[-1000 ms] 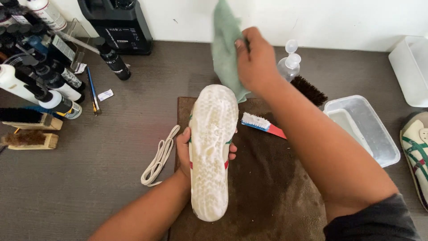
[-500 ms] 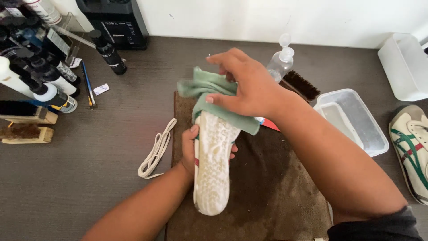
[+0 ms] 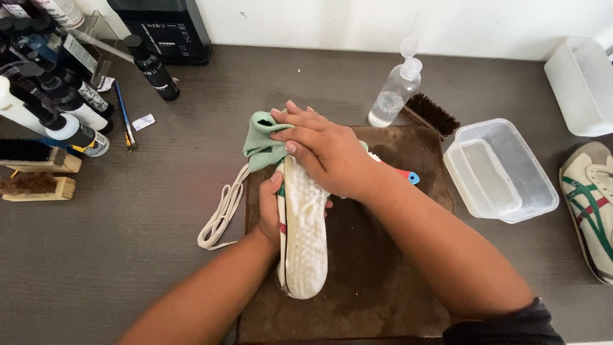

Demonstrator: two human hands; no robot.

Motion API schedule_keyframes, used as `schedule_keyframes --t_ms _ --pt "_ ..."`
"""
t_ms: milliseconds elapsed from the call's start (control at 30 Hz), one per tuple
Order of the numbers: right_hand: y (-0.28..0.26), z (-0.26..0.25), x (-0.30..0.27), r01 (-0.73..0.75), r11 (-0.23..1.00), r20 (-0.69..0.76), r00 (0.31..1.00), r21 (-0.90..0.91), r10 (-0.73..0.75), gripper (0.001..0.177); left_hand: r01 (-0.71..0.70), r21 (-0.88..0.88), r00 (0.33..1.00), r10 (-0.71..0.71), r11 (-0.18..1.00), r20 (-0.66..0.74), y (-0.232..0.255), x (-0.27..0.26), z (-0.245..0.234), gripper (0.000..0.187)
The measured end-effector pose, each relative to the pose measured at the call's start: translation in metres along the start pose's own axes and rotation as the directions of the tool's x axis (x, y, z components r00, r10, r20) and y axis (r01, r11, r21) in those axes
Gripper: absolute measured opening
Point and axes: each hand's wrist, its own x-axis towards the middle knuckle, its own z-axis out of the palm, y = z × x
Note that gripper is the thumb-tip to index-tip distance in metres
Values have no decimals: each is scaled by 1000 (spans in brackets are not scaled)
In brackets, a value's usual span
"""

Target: The person cleans the sole of a sneaker using a green cloth and a blue brush. They wipe the sole, scrub it with the brush, and repeat the process to remove dirt and residue.

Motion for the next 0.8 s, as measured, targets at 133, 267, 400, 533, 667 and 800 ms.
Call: schedule_keyframes --t_ms 133,267,400,533,667,800 --pt "-13 8 -10 27 1000 -68 997 2 -26 22 -110 -103 992 116 989 58 -7 1 12 63" --pt "-25 17 -24 44 998 -171 985 46 -36 21 -313 63 946 317 948 -64 -14 2 20 63" --pt "-39 19 -39 66 997 -200 978 49 -55 22 -467 250 849 509 848 -142 -26 4 25 64" --pt "-54 19 -55 51 997 -201 979 55 -39 21 -567 433 711 682 701 -172 -39 6 28 66" --pt "-69 13 -73 120 991 -163 981 64 -109 22 -614 602 534 830 511 -160 -50 5 31 69" --pt "-81 9 -90 145 988 -162 978 61 -133 20 -596 745 338 935 299 -105 -59 3 32 73"
